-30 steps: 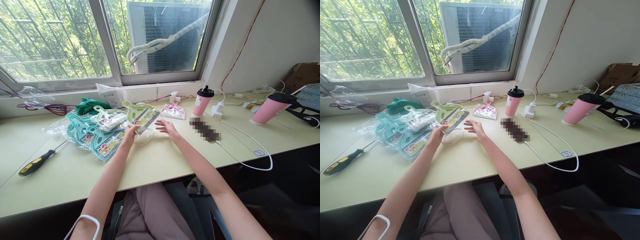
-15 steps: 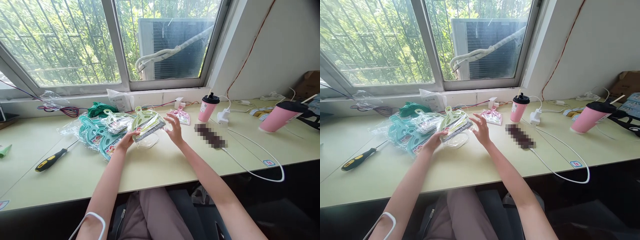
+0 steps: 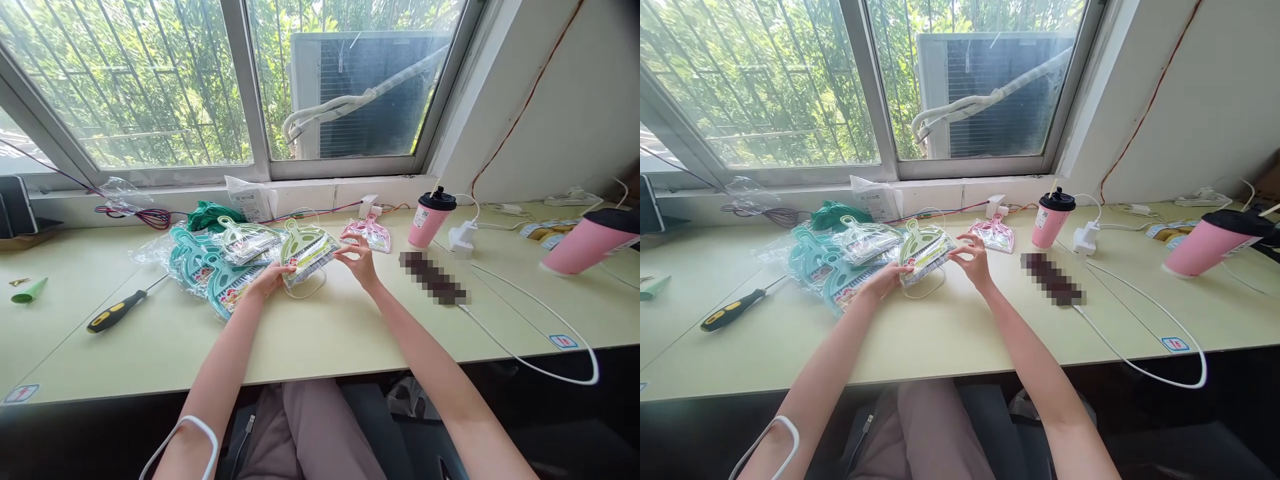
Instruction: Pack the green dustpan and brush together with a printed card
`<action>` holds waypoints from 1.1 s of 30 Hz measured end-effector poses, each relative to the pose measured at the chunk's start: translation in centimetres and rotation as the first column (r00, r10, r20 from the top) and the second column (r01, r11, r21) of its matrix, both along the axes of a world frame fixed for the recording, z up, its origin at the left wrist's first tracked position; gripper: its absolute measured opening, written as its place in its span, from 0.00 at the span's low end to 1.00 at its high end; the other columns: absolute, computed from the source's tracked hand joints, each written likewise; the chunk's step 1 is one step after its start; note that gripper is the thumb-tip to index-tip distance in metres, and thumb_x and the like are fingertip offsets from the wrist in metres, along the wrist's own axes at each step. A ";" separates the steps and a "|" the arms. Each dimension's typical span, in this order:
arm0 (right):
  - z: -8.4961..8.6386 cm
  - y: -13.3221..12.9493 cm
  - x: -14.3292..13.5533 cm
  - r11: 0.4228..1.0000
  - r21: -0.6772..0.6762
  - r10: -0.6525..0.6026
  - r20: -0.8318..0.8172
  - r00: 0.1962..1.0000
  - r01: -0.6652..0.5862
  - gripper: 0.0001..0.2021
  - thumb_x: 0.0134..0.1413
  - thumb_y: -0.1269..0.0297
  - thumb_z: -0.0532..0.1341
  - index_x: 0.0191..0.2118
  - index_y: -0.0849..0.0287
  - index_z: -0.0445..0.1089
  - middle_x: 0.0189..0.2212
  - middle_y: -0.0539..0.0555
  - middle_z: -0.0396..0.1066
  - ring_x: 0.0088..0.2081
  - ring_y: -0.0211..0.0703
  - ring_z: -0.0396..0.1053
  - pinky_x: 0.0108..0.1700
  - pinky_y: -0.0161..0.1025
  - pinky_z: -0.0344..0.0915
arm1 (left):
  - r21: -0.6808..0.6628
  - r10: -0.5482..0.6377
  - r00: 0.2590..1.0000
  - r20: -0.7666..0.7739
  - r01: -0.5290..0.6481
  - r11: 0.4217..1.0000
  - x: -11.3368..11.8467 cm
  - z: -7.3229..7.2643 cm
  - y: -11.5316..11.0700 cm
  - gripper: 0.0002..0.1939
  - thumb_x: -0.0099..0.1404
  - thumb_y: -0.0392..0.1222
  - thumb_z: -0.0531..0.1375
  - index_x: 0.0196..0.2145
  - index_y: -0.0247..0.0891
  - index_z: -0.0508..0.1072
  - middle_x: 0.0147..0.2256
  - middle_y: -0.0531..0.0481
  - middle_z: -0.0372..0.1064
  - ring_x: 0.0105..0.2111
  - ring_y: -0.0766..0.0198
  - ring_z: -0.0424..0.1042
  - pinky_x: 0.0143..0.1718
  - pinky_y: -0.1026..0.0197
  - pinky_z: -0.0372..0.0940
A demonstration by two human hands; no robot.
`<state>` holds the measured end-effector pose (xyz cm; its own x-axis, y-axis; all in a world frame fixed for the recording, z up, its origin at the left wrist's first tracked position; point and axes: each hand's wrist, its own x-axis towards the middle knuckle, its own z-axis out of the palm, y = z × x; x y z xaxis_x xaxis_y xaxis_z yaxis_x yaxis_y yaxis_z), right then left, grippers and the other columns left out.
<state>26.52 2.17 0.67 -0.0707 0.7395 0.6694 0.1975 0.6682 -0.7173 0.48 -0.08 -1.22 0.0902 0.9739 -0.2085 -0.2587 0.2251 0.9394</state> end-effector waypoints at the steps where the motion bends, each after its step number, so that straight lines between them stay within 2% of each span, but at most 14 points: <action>1: 0.0 0.0 0.0 1.000 0.000 -0.003 -0.007 1.000 0.003 0.02 0.48 0.59 0.70 0.28 0.47 0.79 0.48 0.52 0.68 0.57 0.50 0.61 0.59 0.51 0.58 | 0.002 -0.014 1.000 -0.018 0.014 1.000 0.2 0.0 0.0 0.20 0.45 0.33 0.72 0.38 0.32 0.74 0.33 0.43 0.77 0.28 0.62 0.76 0.29 0.63 0.71; 7: -0.2 0.1 0.1 0.993 0.013 -0.118 -0.096 0.988 0.120 0.03 0.49 0.59 0.68 0.29 0.50 0.78 0.48 0.53 0.69 0.54 0.49 0.64 0.58 0.49 0.59 | 0.085 -0.068 0.998 -0.017 0.069 0.994 2.0 0.1 0.0 0.24 0.45 0.36 0.73 0.40 0.32 0.73 0.33 0.43 0.76 0.30 0.62 0.76 0.30 0.65 0.70; 13: -0.7 0.5 0.3 0.963 0.036 -0.265 -0.069 0.962 0.268 0.05 0.51 0.60 0.66 0.29 0.54 0.77 0.44 0.55 0.71 0.50 0.49 0.67 0.56 0.49 0.62 | 0.084 -0.085 0.993 -0.082 0.091 0.992 3.2 0.4 -0.5 0.28 0.48 0.37 0.72 0.47 0.33 0.70 0.39 0.43 0.75 0.37 0.59 0.76 0.33 0.62 0.71; 18: -1.7 1.4 0.3 0.958 -0.014 -0.286 -0.038 0.958 0.285 0.07 0.51 0.58 0.66 0.29 0.56 0.77 0.45 0.56 0.71 0.47 0.48 0.70 0.50 0.46 0.67 | 0.064 -0.073 0.991 -0.108 0.081 0.995 3.3 0.3 -0.5 0.29 0.49 0.37 0.71 0.49 0.33 0.69 0.42 0.41 0.74 0.41 0.56 0.75 0.35 0.61 0.71; 21: -2.3 1.5 0.1 0.965 -0.092 -0.246 -0.011 0.969 0.244 0.10 0.51 0.56 0.65 0.30 0.57 0.77 0.46 0.57 0.72 0.45 0.48 0.72 0.42 0.42 0.70 | 0.100 -0.065 0.990 -0.129 0.078 0.992 3.0 0.0 -0.3 0.31 0.49 0.39 0.71 0.50 0.34 0.68 0.42 0.43 0.74 0.41 0.57 0.74 0.35 0.62 0.70; 24: -2.4 1.4 -0.1 0.970 -0.151 -0.199 -0.038 0.979 0.191 0.12 0.51 0.54 0.64 0.34 0.58 0.77 0.49 0.59 0.71 0.45 0.48 0.72 0.40 0.41 0.72 | 0.137 -0.058 0.987 -0.147 0.078 0.987 2.7 -0.1 -0.3 0.33 0.48 0.42 0.72 0.50 0.35 0.67 0.43 0.44 0.73 0.40 0.58 0.74 0.36 0.62 0.69; 26: -2.3 1.4 -0.1 0.966 -0.212 -0.166 -0.081 0.983 0.146 0.17 0.50 0.55 0.66 0.45 0.55 0.74 0.54 0.58 0.69 0.45 0.47 0.72 0.41 0.41 0.73 | 0.146 -0.065 0.984 -0.167 0.090 0.985 2.6 0.0 -0.3 0.33 0.48 0.44 0.71 0.50 0.35 0.67 0.43 0.43 0.73 0.40 0.58 0.74 0.36 0.61 0.68; 28: -2.1 1.6 0.2 0.942 -0.328 -0.117 -0.140 0.983 0.065 0.30 0.46 0.58 0.68 0.57 0.51 0.66 0.56 0.57 0.68 0.44 0.45 0.73 0.41 0.41 0.74 | 0.150 -0.077 0.979 -0.190 0.106 0.983 2.4 0.2 -0.3 0.34 0.48 0.45 0.71 0.52 0.36 0.66 0.45 0.42 0.72 0.42 0.56 0.74 0.38 0.59 0.69; 30: -2.1 2.0 0.6 0.870 -0.486 -0.008 -0.188 0.982 -0.086 0.35 0.43 0.59 0.71 0.59 0.52 0.63 0.52 0.57 0.72 0.41 0.44 0.74 0.40 0.40 0.75 | 0.151 -0.090 0.971 -0.222 0.126 0.980 2.0 0.3 -0.3 0.36 0.48 0.45 0.71 0.53 0.37 0.66 0.46 0.42 0.72 0.44 0.54 0.73 0.39 0.58 0.69; 33: -2.4 2.5 1.1 0.705 -0.643 0.202 -0.222 0.954 -0.299 0.20 0.46 0.57 0.70 0.45 0.60 0.74 0.40 0.57 0.77 0.37 0.43 0.75 0.38 0.39 0.76 | 0.148 -0.124 0.952 -0.280 0.171 0.974 1.2 0.3 -0.1 0.37 0.48 0.46 0.71 0.55 0.38 0.66 0.48 0.42 0.71 0.46 0.52 0.73 0.40 0.58 0.69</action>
